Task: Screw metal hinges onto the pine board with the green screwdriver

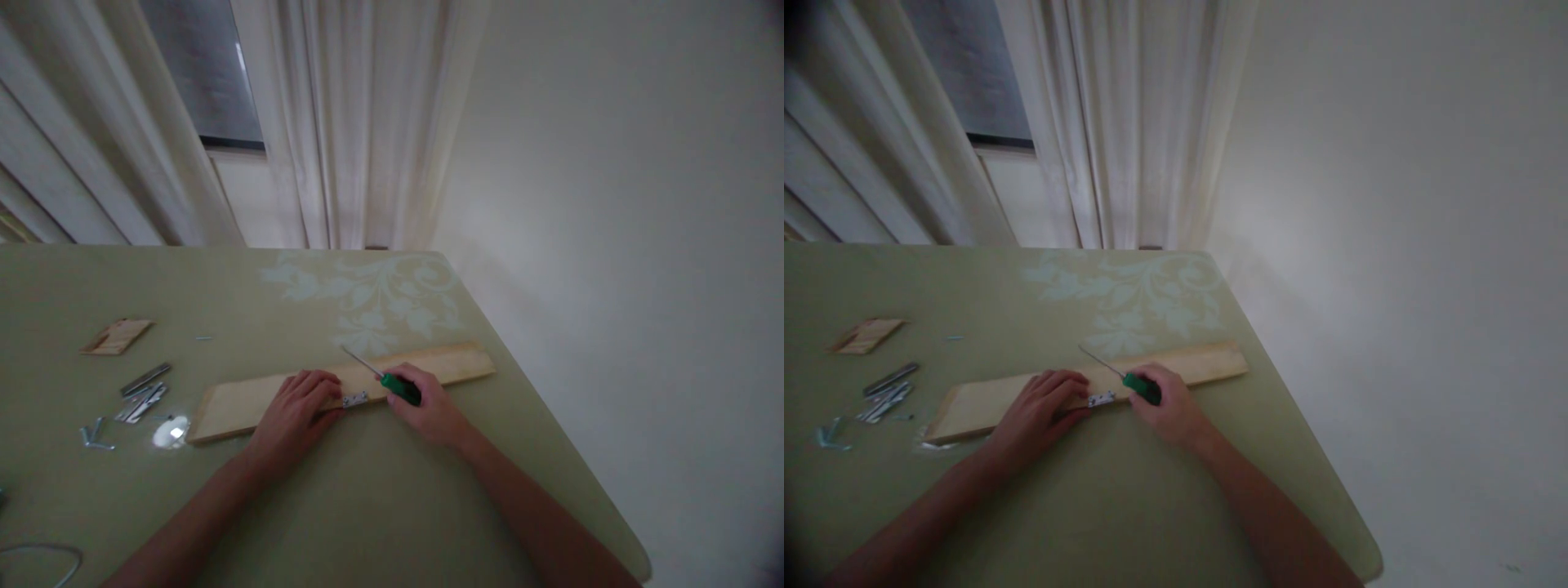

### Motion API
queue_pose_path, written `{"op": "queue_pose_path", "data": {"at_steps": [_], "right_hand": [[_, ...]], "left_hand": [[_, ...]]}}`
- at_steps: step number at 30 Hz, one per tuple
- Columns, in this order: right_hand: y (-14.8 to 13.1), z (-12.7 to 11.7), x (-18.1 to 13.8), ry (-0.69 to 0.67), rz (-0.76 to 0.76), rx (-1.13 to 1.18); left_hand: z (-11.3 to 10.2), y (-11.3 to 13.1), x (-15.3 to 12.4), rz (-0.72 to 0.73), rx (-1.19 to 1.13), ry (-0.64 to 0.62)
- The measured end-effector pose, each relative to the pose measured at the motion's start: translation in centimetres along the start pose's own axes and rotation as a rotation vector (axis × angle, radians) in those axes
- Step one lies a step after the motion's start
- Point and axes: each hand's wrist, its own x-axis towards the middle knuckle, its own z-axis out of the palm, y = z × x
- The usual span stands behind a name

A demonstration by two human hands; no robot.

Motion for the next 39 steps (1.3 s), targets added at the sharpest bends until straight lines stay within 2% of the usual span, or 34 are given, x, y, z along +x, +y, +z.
{"op": "queue_pose_path", "data": {"at_steps": [3,6,12,16,22,28,34,39], "right_hand": [[0.2,0.6,-0.3,0.015,-0.107,-0.372],[1.1,1.2,-0.1,-0.025,-0.177,-0.524],[2.8,1.6,0.3,-0.1,-0.305,-0.627],[2.7,0.9,0.3,-0.134,-0.373,-0.689],[2.2,-0.1,0.1,-0.201,-0.519,-0.77],[2.5,0.5,0.0,-0.134,-0.664,-0.953],[2.3,2.0,0.4,-0.064,-0.833,-1.119],[2.1,1.5,0.7,-0.072,-0.869,-1.155]], "left_hand": [[0.4,-0.5,-0.3,0.093,0.011,0.041],[0.3,-0.8,-0.6,0.179,0.015,0.076],[-1.0,-0.4,-0.8,0.307,0.078,0.12],[-1.4,0.1,-0.8,0.339,0.145,0.059],[-1.4,0.2,-0.8,0.476,0.274,0.008],[-1.1,1.0,-0.4,0.466,0.282,-0.001],[-1.2,0.6,0.8,0.311,0.033,-0.055],[-1.5,0.4,1.1,0.278,-0.028,-0.105]]}}
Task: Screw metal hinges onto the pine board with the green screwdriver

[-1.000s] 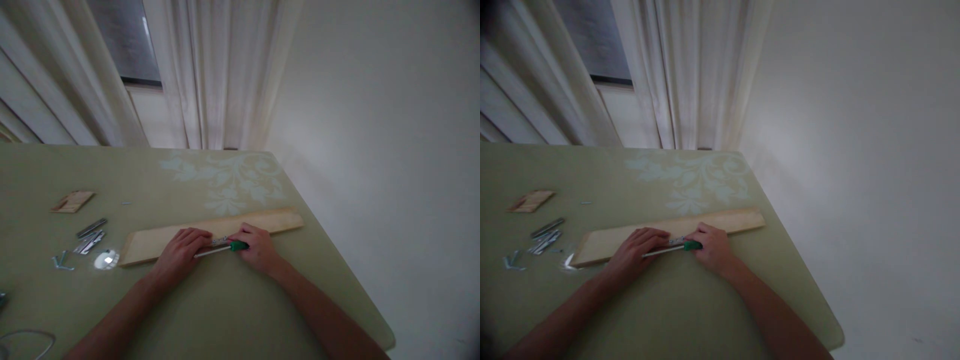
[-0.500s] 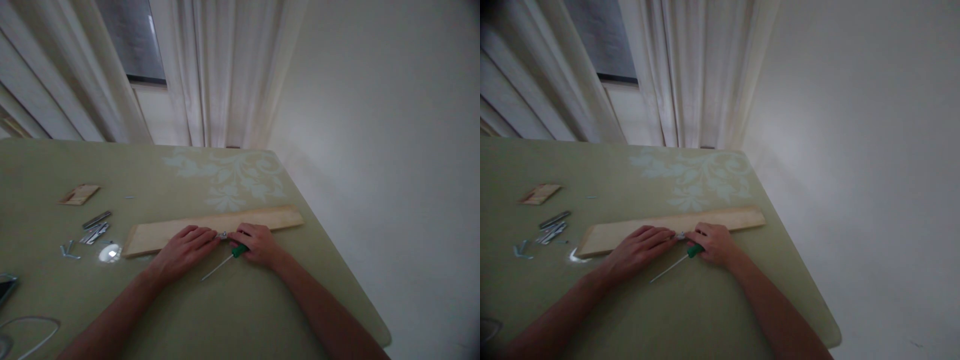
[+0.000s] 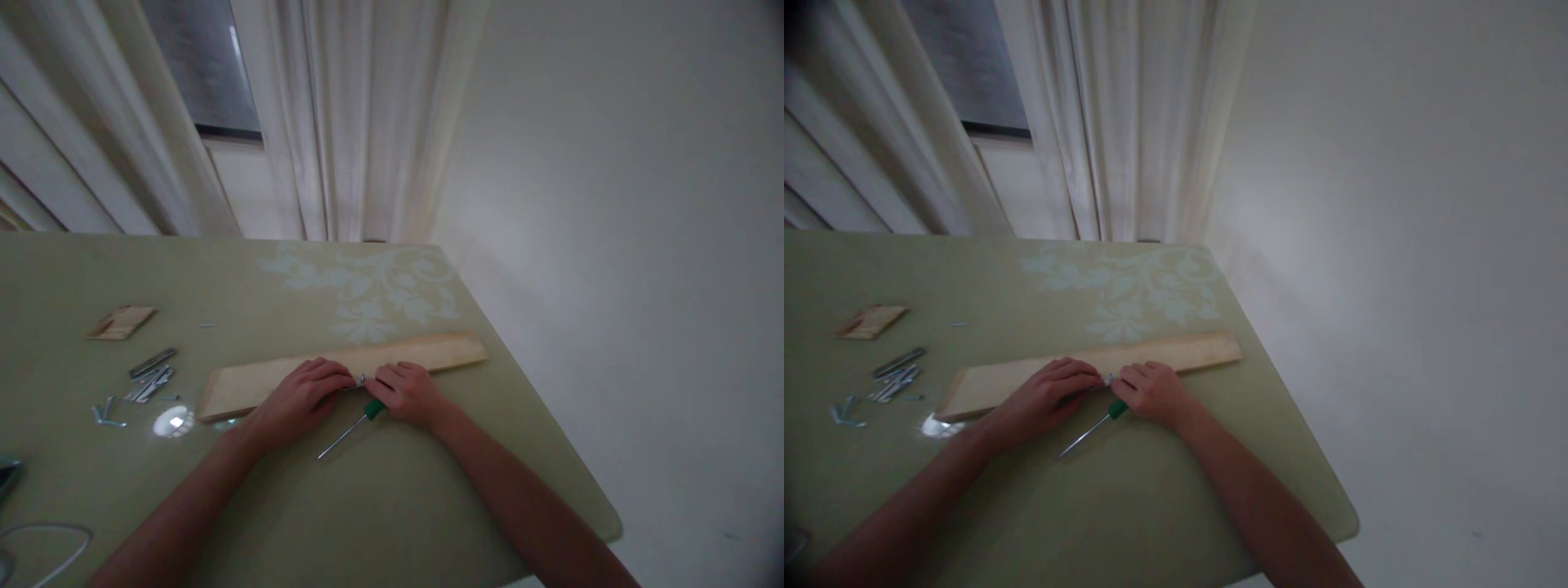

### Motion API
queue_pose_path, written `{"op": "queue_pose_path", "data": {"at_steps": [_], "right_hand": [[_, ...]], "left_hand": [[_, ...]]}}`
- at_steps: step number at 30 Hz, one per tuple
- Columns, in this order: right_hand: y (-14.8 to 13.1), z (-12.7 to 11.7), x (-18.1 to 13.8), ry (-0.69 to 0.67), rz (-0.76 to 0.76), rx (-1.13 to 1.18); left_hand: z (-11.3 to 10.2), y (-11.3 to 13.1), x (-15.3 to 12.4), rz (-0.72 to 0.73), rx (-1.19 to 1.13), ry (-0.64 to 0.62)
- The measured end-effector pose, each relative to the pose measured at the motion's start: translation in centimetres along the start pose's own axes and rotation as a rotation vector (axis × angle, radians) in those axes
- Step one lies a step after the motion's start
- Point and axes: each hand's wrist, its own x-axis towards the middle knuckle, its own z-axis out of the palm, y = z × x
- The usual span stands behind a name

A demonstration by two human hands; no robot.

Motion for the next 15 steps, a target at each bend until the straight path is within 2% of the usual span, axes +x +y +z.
{"op": "queue_pose_path", "data": {"at_steps": [8,12,15], "right_hand": [[1.0,0.0,-1.0,-0.024,0.06,0.041],[0.8,0.3,-0.8,-0.026,0.088,0.102],[0.7,-0.1,-0.9,-0.065,0.106,0.136]], "left_hand": [[1.1,0.6,-0.3,0.03,0.224,0.025],[1.0,0.6,-0.4,0.058,0.216,0.04],[0.8,0.4,-0.8,0.079,0.197,0.102]]}}
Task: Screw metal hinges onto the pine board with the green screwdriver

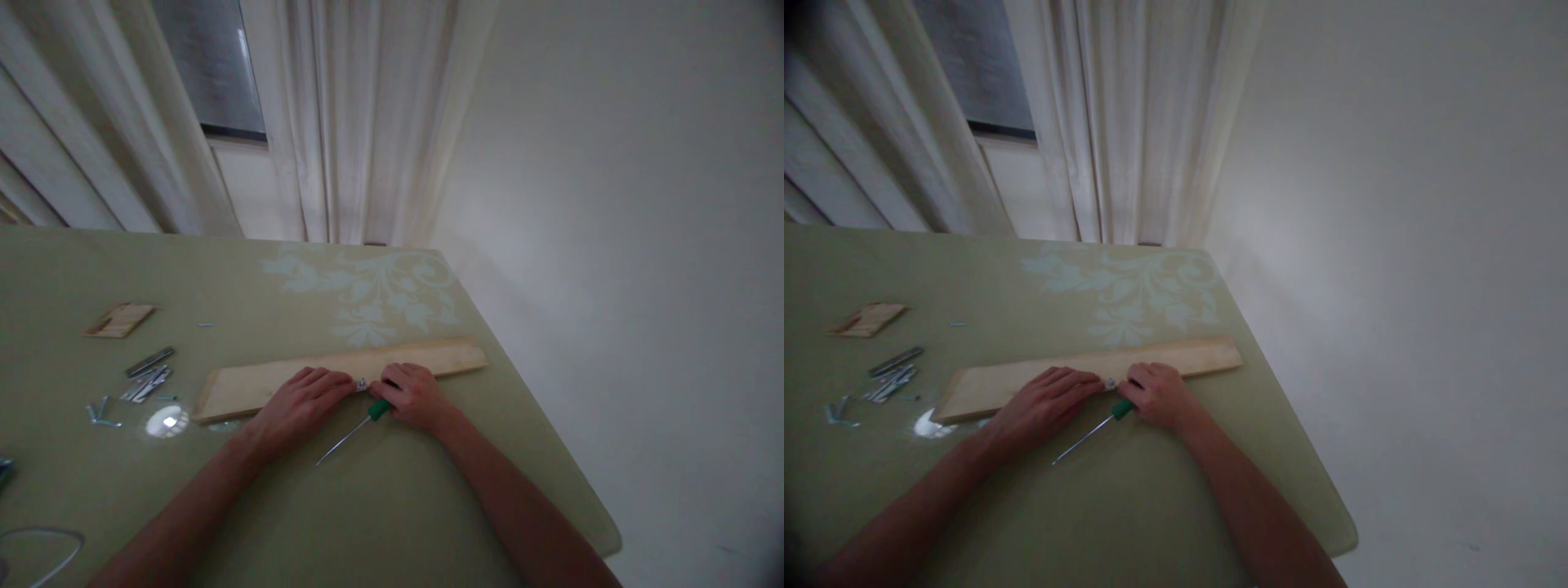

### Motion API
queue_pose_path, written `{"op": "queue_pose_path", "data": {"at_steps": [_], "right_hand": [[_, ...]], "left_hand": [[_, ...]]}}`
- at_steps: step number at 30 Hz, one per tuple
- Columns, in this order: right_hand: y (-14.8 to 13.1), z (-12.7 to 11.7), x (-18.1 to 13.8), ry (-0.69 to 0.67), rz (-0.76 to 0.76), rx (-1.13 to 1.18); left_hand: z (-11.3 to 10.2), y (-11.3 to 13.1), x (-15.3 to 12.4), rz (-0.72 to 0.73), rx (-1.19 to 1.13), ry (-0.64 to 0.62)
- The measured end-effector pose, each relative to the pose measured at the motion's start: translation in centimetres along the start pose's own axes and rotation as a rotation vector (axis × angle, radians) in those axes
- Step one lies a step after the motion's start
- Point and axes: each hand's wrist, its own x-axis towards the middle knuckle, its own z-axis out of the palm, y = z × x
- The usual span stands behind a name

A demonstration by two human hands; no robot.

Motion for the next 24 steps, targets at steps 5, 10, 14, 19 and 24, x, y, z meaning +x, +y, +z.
{"op": "queue_pose_path", "data": {"at_steps": [5,10,14,19,24], "right_hand": [[-1.2,-0.7,-0.4,-0.165,0.072,0.058],[-3.6,-0.3,0.0,-0.269,0.334,0.142],[-4.1,-0.1,-0.2,-0.25,0.413,0.267],[-3.0,-0.3,-0.5,-0.211,0.434,0.49],[-3.3,-1.7,0.4,-0.198,0.869,0.825]], "left_hand": [[0.3,-0.1,-0.6,-0.086,-0.012,0.094],[1.0,-0.2,-0.3,-0.133,-0.044,0.055],[0.8,-0.6,-0.1,-0.157,-0.096,0.019],[0.0,-0.8,-0.1,-0.162,-0.111,-0.049],[0.1,-0.3,0.0,-0.188,-0.088,-0.034]]}}
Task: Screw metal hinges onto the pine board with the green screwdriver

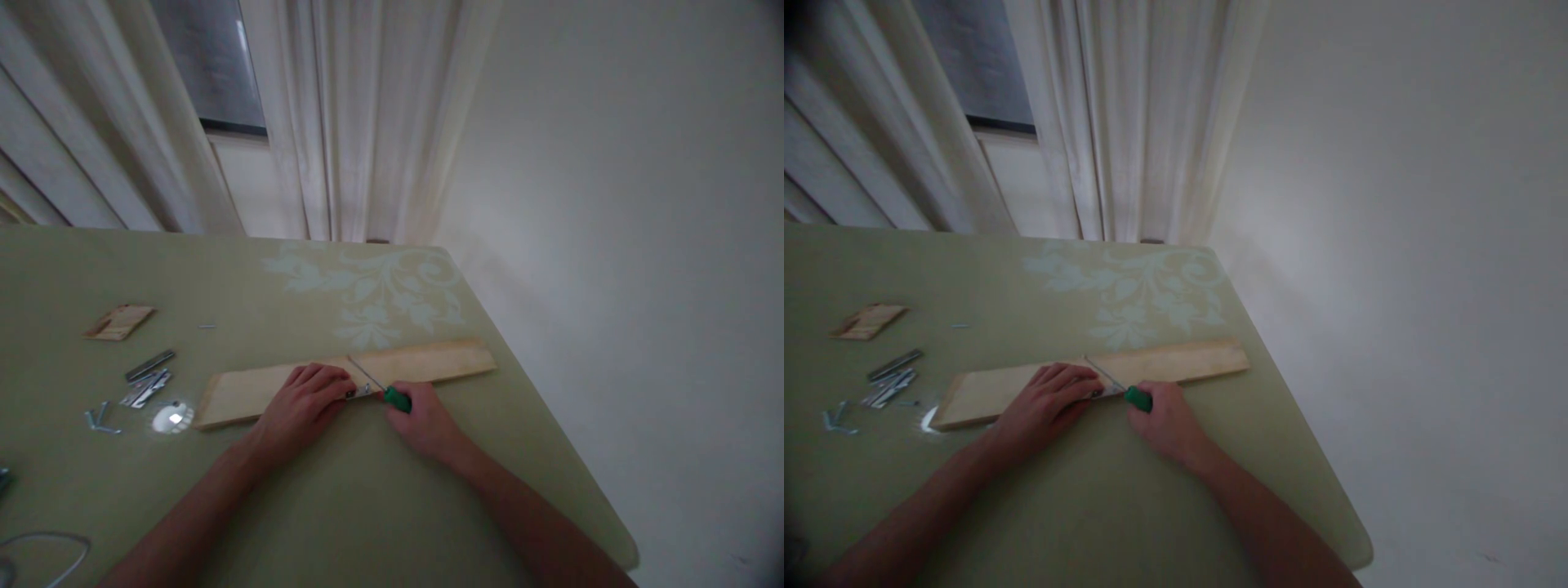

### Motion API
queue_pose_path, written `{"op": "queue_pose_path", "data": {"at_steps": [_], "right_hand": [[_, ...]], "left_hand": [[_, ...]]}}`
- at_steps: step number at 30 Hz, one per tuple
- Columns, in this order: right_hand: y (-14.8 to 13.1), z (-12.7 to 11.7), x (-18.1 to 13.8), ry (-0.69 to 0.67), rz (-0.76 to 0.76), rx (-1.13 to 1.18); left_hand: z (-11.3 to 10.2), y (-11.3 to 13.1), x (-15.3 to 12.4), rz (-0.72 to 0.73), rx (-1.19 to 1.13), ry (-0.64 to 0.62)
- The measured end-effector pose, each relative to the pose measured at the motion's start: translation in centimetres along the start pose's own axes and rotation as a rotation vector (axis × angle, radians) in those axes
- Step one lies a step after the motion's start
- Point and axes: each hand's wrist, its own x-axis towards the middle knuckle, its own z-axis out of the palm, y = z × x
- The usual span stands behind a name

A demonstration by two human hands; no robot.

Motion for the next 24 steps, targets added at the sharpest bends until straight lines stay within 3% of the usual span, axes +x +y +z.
{"op": "queue_pose_path", "data": {"at_steps": [3,6,13,24], "right_hand": [[-1.4,0.2,-0.5,-0.073,0.33,0.367],[-2.3,0.7,-0.9,-0.043,0.51,0.611],[-2.9,2.0,-1.5,0.008,0.564,0.839],[-3.3,2.6,-2.1,-0.013,0.616,0.888]], "left_hand": [[0.2,0.3,0.0,-0.019,0.0,0.018],[0.1,0.5,0.0,-0.034,-0.01,0.028],[-0.1,0.5,0.0,-0.03,-0.017,0.011],[-0.2,0.7,-0.2,-0.011,-0.003,0.026]]}}
